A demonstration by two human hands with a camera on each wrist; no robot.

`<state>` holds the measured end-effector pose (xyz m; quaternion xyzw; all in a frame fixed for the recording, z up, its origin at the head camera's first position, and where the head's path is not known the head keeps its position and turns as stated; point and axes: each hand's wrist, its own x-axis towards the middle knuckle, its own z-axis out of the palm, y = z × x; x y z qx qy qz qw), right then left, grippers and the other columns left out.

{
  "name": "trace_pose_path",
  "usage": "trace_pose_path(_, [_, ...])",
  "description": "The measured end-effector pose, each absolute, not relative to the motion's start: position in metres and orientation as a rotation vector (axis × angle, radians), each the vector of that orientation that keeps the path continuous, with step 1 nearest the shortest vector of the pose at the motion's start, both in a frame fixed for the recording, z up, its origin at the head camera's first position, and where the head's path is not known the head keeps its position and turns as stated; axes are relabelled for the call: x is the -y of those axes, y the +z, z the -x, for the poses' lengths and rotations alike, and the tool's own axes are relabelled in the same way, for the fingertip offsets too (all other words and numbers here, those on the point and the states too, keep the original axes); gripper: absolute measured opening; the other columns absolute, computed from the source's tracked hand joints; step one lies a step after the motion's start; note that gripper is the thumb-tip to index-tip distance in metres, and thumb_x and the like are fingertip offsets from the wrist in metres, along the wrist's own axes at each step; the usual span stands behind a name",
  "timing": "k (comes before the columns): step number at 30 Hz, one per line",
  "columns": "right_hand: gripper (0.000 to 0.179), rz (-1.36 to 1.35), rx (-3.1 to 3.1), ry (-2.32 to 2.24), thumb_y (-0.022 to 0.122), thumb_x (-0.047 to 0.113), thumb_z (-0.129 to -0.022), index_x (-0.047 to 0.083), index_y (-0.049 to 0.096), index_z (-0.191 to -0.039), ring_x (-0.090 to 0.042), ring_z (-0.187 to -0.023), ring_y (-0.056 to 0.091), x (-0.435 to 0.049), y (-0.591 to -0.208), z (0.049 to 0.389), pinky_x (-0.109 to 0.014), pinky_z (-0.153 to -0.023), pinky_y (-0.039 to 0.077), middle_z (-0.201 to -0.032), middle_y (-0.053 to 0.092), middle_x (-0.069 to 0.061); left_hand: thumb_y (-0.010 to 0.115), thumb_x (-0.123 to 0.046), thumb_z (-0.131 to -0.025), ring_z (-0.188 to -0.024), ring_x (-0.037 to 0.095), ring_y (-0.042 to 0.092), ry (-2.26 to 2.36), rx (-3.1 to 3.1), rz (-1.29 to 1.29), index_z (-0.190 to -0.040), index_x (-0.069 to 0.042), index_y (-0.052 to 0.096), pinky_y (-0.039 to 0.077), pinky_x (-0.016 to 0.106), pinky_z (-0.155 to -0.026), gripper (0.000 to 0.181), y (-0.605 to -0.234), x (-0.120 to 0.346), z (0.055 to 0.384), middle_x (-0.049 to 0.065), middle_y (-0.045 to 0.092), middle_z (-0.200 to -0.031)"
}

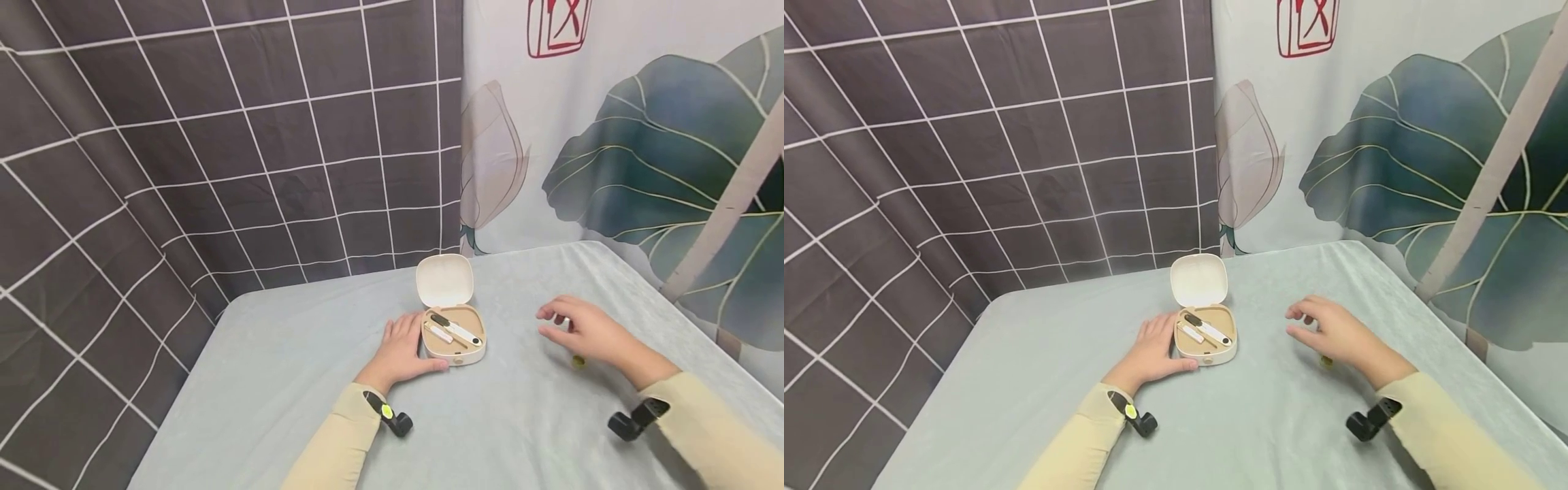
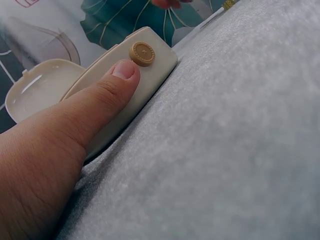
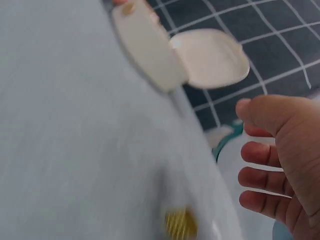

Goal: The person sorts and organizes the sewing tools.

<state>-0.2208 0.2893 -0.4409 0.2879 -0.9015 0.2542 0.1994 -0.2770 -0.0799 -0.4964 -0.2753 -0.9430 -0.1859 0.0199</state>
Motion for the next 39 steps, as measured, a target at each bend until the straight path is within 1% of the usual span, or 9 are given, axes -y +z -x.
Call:
trace_pose_path(6, [0.035,-0.910,2.534,0.676,0.089,0.011,-0.074,0.013,0.070,-0.104,-0.008,-0.080,0.057,-0.320,-0.459,0.206,-0.022,-0.057,0.047,-0.097,0.064,0.004,0.065,-0.081,-0.076,-0.150,0.032,0.026,-0.575,2.923,0.848,-0.161,-0.023,0.022,0.013,0.060,-0.121,0.112,-0.498,0.079,0.279,0.008,0.035,-0.160])
trace_pose_path(10, [0.039,-0.925,2.604,0.676,0.090,0.016,-0.073,0.014,0.069,-0.106,-0.002,-0.079,0.053,-0.332,-0.465,0.197,-0.022,-0.057,0.044,-0.094,0.061,0.011,0.064,-0.081,-0.076,-0.150,0.032,0.027,-0.577,2.919,0.853,-0.161,-0.024,0.022,0.013,0.060,-0.121,0.111,-0.499,0.079,0.280,0.007,0.035,-0.160])
trace_pose_path(14, [0.037,-0.949,2.642,0.675,0.090,0.014,-0.074,0.016,0.068,-0.104,0.002,-0.075,0.049,-0.336,-0.468,0.194,-0.022,-0.058,0.043,-0.087,0.056,0.017,0.064,-0.081,-0.076,-0.150,0.031,0.027,-0.577,2.926,0.847,-0.161,-0.023,0.022,0.013,0.060,-0.121,0.112,-0.499,0.079,0.279,0.007,0.035,-0.160])
trace_pose_path(17, [0.034,-0.985,2.633,0.677,0.088,0.007,-0.073,0.018,0.067,-0.098,0.004,-0.073,0.047,-0.338,-0.471,0.196,-0.021,-0.057,0.041,-0.084,0.054,0.019,0.064,-0.081,-0.076,-0.150,0.031,0.027,-0.574,2.927,0.845,-0.161,-0.022,0.023,0.013,0.060,-0.121,0.112,-0.498,0.079,0.279,0.007,0.036,-0.160])
trace_pose_path(22, [0.037,-0.994,2.598,0.662,0.084,-0.002,-0.071,0.022,0.065,-0.090,0.005,-0.071,0.046,-0.339,-0.475,0.197,-0.017,-0.057,0.038,-0.080,0.052,0.021,0.065,-0.081,-0.076,-0.150,0.031,0.027,-0.567,2.930,0.851,-0.161,-0.021,0.023,0.014,0.059,-0.121,0.112,-0.498,0.078,0.279,0.007,0.036,-0.160])
trace_pose_path(28, [0.036,-0.973,2.644,0.644,0.084,0.001,-0.072,0.024,0.062,-0.089,0.005,-0.071,0.044,-0.337,-0.472,0.200,-0.018,-0.058,0.037,-0.080,0.049,0.021,0.065,-0.081,-0.076,-0.149,0.031,0.028,-0.560,2.926,0.852,-0.161,-0.021,0.023,0.014,0.060,-0.121,0.112,-0.498,0.078,0.280,0.007,0.036,-0.159])
trace_pose_path(32, [0.037,-0.983,2.599,0.627,0.084,0.000,-0.070,0.024,0.062,-0.089,0.005,-0.072,0.044,-0.333,-0.468,0.205,-0.018,-0.058,0.038,-0.080,0.049,0.021,0.064,-0.082,-0.075,-0.149,0.030,0.028,-0.553,2.923,0.846,-0.161,-0.022,0.023,0.014,0.060,-0.121,0.112,-0.499,0.078,0.280,0.006,0.037,-0.159])
trace_pose_path(35, [0.038,-0.988,2.570,0.628,0.084,-0.001,-0.069,0.024,0.062,-0.088,0.004,-0.072,0.045,-0.325,-0.463,0.209,-0.018,-0.058,0.039,-0.080,0.049,0.020,0.064,-0.082,-0.075,-0.149,0.030,0.028,-0.555,2.923,0.846,-0.161,-0.022,0.023,0.014,0.060,-0.121,0.112,-0.499,0.078,0.279,0.006,0.037,-0.159])
trace_pose_path(39, [0.034,-0.990,2.576,0.668,0.082,0.000,-0.071,0.022,0.063,-0.089,0.001,-0.072,0.048,-0.310,-0.453,0.215,-0.021,-0.059,0.041,-0.080,0.051,0.018,0.064,-0.082,-0.075,-0.149,0.031,0.028,-0.569,2.922,0.845,-0.161,-0.022,0.023,0.014,0.060,-0.121,0.112,-0.499,0.079,0.278,0.007,0.036,-0.159])
